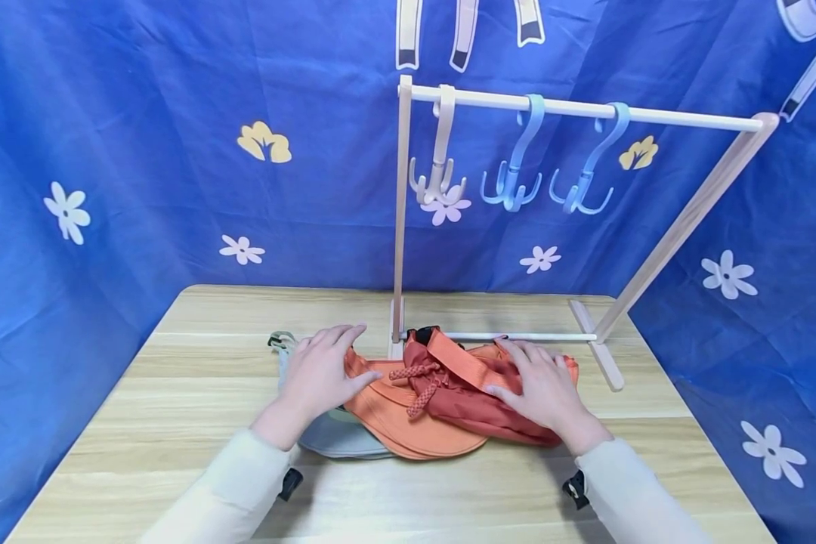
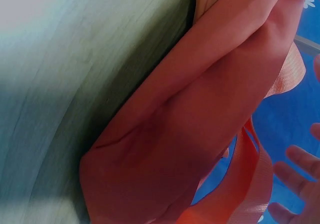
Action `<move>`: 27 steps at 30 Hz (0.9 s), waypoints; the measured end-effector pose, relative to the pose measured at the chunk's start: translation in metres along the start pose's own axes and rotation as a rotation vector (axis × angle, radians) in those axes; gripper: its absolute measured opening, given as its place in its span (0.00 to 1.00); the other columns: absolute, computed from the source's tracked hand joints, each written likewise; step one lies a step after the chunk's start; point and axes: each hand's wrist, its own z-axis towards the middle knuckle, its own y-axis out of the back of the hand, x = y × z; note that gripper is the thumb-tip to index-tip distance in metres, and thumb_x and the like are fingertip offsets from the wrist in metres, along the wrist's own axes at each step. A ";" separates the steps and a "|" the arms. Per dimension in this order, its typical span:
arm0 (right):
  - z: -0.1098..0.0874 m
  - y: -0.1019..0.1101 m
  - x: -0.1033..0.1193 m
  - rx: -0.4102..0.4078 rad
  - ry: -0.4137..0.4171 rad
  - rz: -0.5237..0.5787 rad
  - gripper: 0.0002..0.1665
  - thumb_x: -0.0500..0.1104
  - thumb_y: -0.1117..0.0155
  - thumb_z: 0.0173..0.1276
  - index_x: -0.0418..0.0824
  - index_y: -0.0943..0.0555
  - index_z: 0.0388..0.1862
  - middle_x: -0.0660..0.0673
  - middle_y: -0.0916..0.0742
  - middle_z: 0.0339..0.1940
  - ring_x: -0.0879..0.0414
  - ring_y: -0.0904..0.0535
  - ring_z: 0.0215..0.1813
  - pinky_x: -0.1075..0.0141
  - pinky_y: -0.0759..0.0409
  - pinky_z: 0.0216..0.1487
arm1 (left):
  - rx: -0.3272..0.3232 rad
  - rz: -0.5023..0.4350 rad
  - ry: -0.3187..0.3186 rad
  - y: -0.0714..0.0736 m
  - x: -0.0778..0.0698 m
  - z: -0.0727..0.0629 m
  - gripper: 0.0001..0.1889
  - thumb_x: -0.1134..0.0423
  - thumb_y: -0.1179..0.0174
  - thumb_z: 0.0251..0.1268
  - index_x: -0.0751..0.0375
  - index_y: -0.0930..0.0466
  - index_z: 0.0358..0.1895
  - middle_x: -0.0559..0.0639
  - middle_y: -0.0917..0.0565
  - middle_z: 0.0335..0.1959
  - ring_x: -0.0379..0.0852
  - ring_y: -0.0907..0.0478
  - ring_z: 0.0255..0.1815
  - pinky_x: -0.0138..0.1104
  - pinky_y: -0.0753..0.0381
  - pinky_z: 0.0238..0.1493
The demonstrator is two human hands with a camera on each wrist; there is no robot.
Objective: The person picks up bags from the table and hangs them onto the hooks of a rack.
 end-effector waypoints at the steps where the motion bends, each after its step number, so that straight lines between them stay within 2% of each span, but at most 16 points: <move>1: 0.000 0.000 -0.001 0.003 0.002 0.006 0.47 0.68 0.37 0.58 0.50 0.37 0.71 0.40 0.24 0.60 0.42 0.31 0.62 0.42 0.36 0.55 | -0.004 -0.005 -0.003 -0.001 -0.001 0.001 0.43 0.34 0.35 0.48 0.56 0.30 0.66 0.58 0.25 0.59 0.59 0.29 0.59 0.52 0.34 0.56; 18: -0.001 0.004 -0.010 0.040 0.036 -0.004 0.46 0.67 0.36 0.58 0.44 0.33 0.69 0.37 0.22 0.57 0.37 0.26 0.57 0.39 0.36 0.57 | -0.040 -0.064 -0.041 -0.020 -0.021 0.013 0.38 0.36 0.33 0.48 0.57 0.24 0.59 0.55 0.20 0.53 0.57 0.26 0.55 0.50 0.31 0.55; 27: -0.004 0.003 -0.015 0.094 0.013 0.009 0.43 0.65 0.36 0.60 0.43 0.32 0.68 0.38 0.22 0.58 0.37 0.25 0.57 0.40 0.35 0.57 | -0.037 -0.111 -0.055 -0.031 -0.032 0.023 0.33 0.39 0.33 0.51 0.55 0.23 0.58 0.52 0.19 0.52 0.54 0.26 0.56 0.49 0.33 0.58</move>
